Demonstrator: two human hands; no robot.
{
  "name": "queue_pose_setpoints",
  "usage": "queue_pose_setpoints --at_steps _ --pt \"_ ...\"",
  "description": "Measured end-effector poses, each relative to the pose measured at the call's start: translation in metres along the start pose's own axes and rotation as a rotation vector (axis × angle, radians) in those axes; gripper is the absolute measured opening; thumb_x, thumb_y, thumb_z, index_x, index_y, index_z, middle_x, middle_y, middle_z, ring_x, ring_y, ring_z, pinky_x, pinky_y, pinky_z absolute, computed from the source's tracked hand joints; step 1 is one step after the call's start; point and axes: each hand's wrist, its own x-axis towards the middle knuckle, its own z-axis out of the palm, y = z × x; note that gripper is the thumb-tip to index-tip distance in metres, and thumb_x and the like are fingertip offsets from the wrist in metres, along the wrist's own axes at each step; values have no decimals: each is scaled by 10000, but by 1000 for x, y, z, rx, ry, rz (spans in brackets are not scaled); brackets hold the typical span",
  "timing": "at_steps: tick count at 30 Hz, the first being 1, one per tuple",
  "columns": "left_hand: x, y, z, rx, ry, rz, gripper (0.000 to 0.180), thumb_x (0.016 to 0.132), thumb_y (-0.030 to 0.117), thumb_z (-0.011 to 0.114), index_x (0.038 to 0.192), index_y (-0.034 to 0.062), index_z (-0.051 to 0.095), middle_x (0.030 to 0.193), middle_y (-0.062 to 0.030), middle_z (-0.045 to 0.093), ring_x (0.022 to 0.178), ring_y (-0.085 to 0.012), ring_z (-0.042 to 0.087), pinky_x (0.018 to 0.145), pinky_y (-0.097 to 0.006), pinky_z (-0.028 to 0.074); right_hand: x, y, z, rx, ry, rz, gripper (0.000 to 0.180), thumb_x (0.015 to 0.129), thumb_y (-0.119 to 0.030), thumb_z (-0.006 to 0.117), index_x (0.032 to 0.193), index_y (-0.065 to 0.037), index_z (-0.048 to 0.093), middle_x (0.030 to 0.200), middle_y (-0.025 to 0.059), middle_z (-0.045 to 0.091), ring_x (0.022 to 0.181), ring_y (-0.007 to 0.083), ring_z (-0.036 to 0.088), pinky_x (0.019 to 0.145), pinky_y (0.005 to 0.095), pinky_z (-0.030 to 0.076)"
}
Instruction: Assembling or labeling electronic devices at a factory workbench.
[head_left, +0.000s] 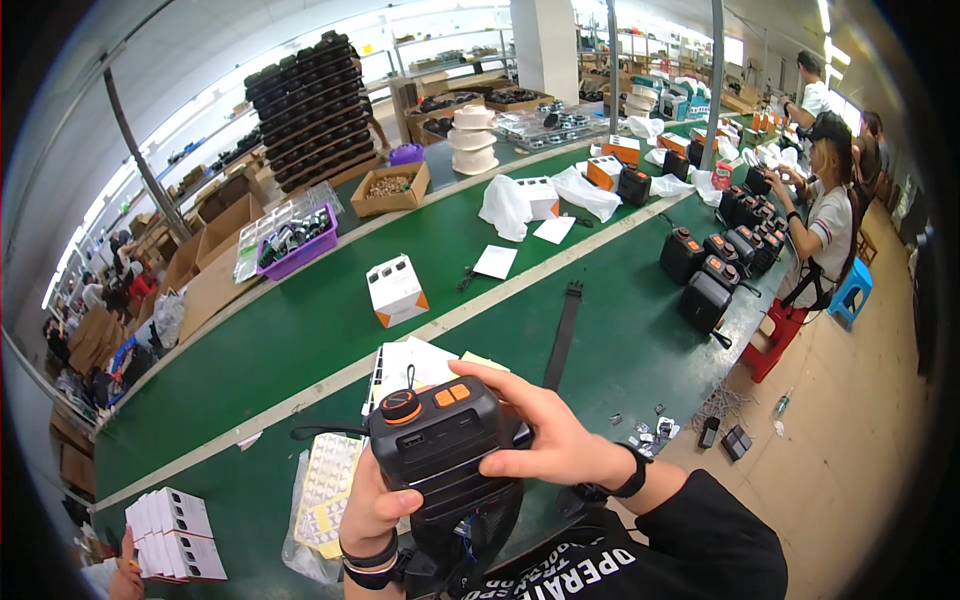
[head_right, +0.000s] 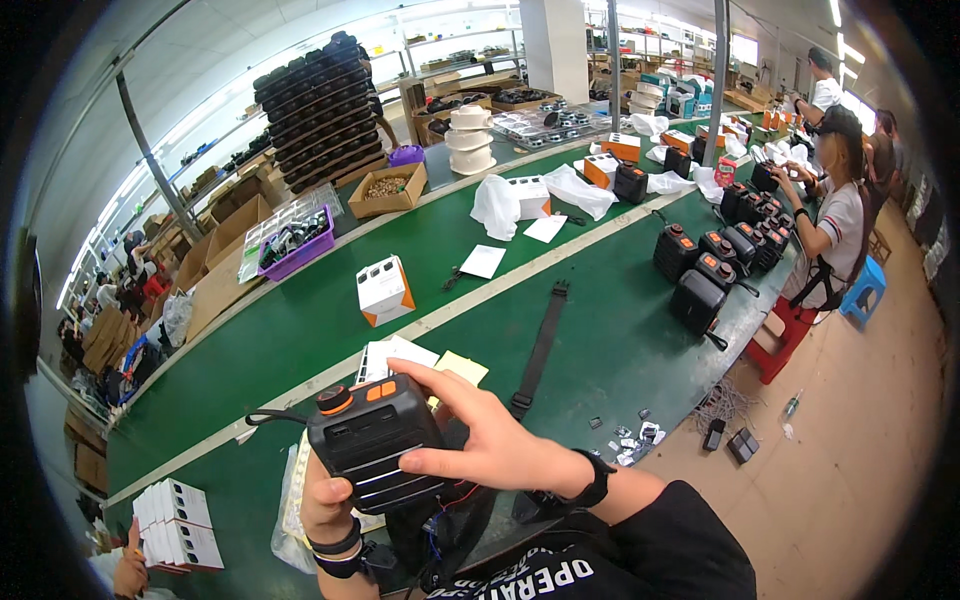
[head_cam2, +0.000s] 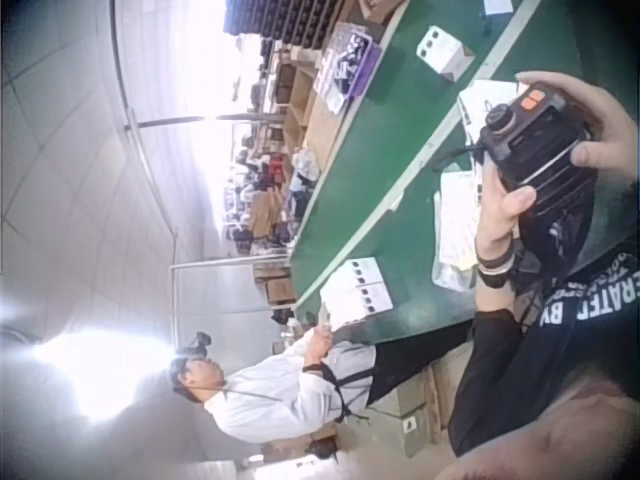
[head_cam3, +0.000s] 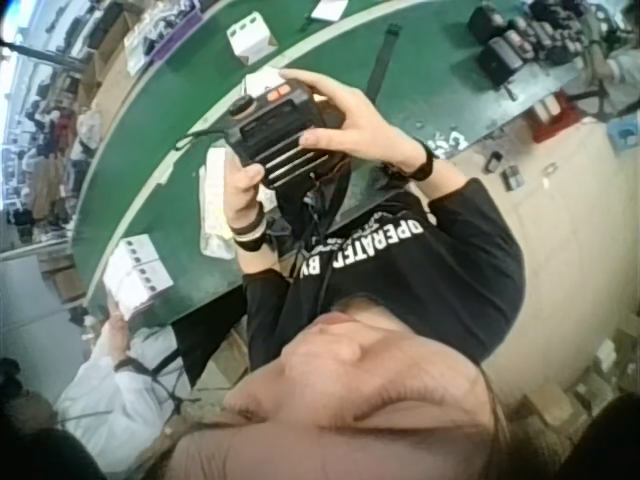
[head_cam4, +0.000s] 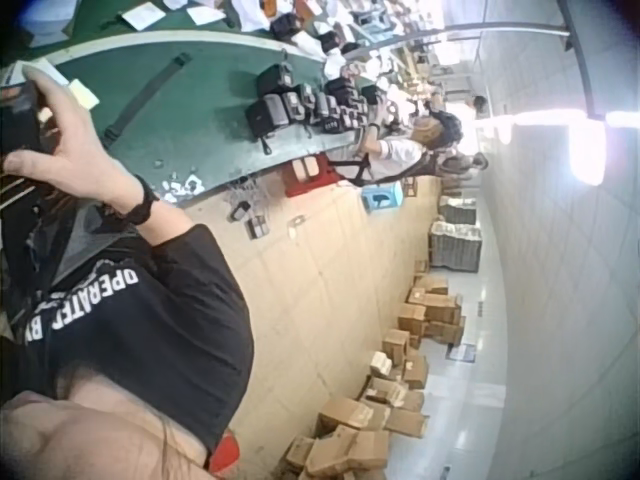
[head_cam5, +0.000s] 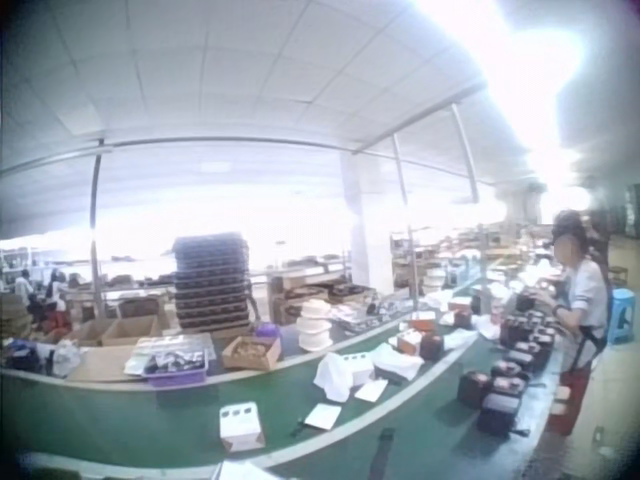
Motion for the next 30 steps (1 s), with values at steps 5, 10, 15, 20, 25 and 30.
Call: queue_pose_setpoints --at_steps 5,10,15,20,25,30 --pt "8 10 -33 691 193 -116 715 732 161 676 1304 -13 284 1151 -154 460 1050 -218 482 808 -311 427 39 38 -22 -175 -50 243 567 656 -296 753 1080 14 541 824 39 575 627 58 453 565 206 395" --pt "20 3 -75 1385 460 112 797 674 217 717 1314 2 295 1205 -211 416 1093 -342 438 912 -379 375 113 113 -78 -873 299 226 591 604 -339 746 969 53 496 847 190 595 820 322 598 698 393 472" --pt "24 -24 -103 1487 89 -126 888 610 360 757 1285 -21 325 1237 -293 370 1165 -408 352 977 -419 311 159 204 -116 -1141 348 371 603 626 -270 745 987 53 386 943 252 522 843 400 574 721 427 493" --pt "22 -29 -104 1391 -8 -129 834 618 282 756 1253 -56 334 1203 -274 402 1123 -402 382 953 -406 325 169 227 -116 -756 544 259 571 653 -100 672 1058 75 309 993 305 457 905 469 519 761 468 458" --pt "35 -24 -97 1381 -226 -155 775 633 318 735 1221 -26 364 1136 -273 466 964 -394 514 831 -402 460 150 227 -88 -768 487 116 512 612 -98 666 1063 -43 431 992 217 446 846 400 539 718 454 457" --pt "35 -43 -111 1484 -171 -420 1057 516 360 812 1321 -17 238 1237 -288 386 1159 -419 358 965 -416 334 105 180 -56 -721 79 28 511 697 -102 621 1131 -31 359 1021 183 403 891 383 498 729 433 425"
